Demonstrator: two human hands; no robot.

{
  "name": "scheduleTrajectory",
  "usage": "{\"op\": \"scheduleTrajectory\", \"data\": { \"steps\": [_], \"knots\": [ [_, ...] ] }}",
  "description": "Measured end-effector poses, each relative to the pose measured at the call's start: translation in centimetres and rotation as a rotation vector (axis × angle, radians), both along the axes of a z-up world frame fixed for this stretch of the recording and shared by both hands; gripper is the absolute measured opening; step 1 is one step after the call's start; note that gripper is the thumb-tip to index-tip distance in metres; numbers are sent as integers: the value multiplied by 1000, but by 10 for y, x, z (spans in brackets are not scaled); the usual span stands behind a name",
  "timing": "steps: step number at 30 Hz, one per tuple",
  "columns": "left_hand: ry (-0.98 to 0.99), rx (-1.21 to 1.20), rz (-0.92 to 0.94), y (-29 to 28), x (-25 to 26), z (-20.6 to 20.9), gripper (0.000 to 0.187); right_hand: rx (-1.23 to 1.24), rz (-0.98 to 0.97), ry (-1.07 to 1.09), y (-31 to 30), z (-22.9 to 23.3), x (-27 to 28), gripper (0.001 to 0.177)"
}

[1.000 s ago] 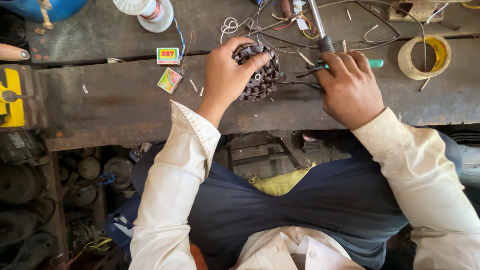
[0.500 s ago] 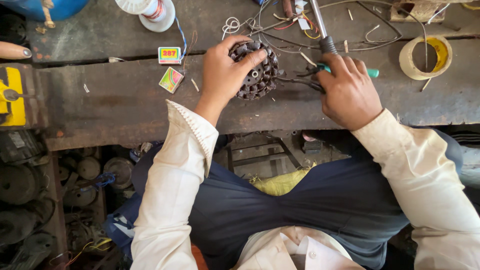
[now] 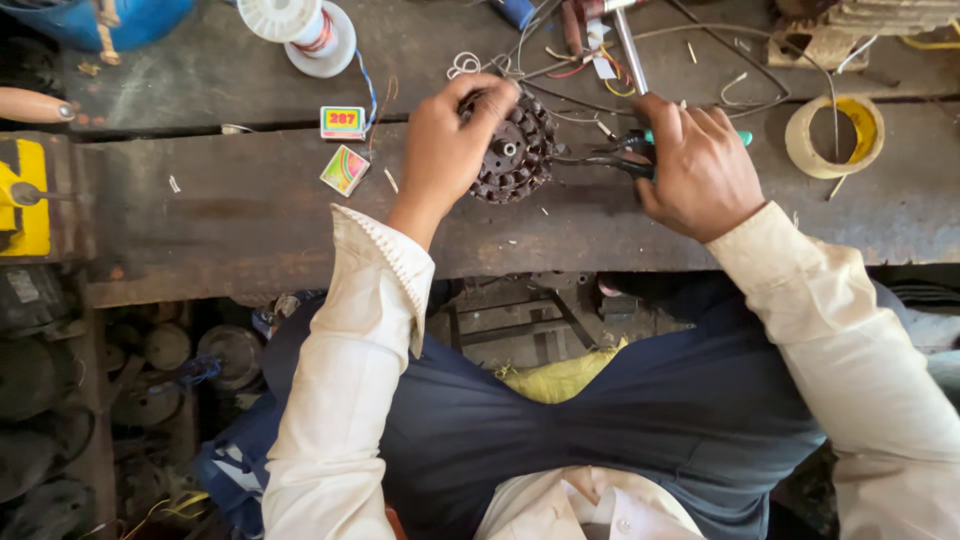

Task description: The person sits cross-legged on the floor and uses pliers to remove small debris and wire fragments from the slots of a circular electrical component, likely a motor stator. The person repeatedly rotates the component to access different areas while cleaning it.

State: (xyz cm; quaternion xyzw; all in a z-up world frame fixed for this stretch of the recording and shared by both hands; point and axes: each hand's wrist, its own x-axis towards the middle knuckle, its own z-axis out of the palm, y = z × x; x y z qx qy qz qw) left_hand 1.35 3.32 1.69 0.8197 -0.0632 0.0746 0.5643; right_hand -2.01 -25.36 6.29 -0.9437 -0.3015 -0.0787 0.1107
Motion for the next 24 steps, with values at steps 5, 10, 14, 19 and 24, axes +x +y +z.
{"op": "scheduleTrajectory", "data": {
  "steps": [5,10,14,19,24],
  "knots": [
    [57,97,46,0,12,1,41,-53,12,37,5,-5,22,49],
    [31,5,48,7,17,-8,42,-148,25,124,2,-5,46,47],
    [89,-84,68,9,21,-12,45,-187,48,177,3,-3,61,46],
    [118,-140,103,5,16,-11,47,-162,73,86,-2,-13,58,49],
    [117,-76,122,4,19,-13,48,-70,67,0,-7,-34,52,35]
  ]
}}
